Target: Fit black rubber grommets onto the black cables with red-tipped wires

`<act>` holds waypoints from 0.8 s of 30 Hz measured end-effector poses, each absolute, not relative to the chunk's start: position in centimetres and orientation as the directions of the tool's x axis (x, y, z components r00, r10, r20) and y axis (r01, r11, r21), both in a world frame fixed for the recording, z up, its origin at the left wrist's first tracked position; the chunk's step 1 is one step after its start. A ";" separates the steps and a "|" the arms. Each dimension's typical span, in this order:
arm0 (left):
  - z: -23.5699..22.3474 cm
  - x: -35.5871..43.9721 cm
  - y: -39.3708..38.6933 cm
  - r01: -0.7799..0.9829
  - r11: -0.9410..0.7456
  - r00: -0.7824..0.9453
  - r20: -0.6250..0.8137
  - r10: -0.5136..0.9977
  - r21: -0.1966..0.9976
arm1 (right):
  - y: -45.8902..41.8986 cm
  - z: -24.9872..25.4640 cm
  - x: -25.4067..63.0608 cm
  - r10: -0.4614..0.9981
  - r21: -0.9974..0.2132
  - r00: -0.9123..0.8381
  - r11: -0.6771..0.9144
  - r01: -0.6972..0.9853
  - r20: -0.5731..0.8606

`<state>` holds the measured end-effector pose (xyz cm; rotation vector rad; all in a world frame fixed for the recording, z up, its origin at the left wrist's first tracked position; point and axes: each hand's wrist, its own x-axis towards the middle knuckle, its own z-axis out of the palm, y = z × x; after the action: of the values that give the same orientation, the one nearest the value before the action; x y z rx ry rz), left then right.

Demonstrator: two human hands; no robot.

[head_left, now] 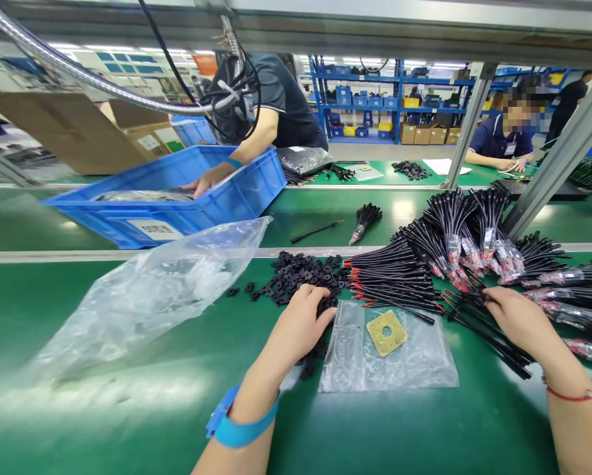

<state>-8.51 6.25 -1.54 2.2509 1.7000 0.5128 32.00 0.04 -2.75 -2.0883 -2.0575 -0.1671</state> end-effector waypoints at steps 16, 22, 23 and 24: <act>-1.0 -10.1 6.1 0.911 -0.199 0.206 0.019 0.978 0.362 | 1.4 -5.3 36.3 0.944 -0.483 0.268 -0.146 0.863 0.193; -0.9 -9.8 5.6 0.939 -0.205 0.222 -0.034 0.974 0.275 | 1.6 -6.2 38.2 0.884 -0.319 0.443 -0.381 0.868 0.149; -0.9 -9.5 5.5 0.939 -0.213 0.232 -0.038 0.972 0.269 | 1.9 -6.8 38.4 0.900 -0.287 0.413 -0.363 0.887 0.139; -1.0 -9.1 5.4 0.940 -0.217 0.235 -0.040 0.971 0.264 | 2.2 -7.5 38.6 0.914 -0.280 0.374 -0.323 0.904 0.155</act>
<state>-9.10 5.35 -1.05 2.2748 1.7994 0.1956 38.56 2.19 -7.48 -2.3214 -1.5963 0.0450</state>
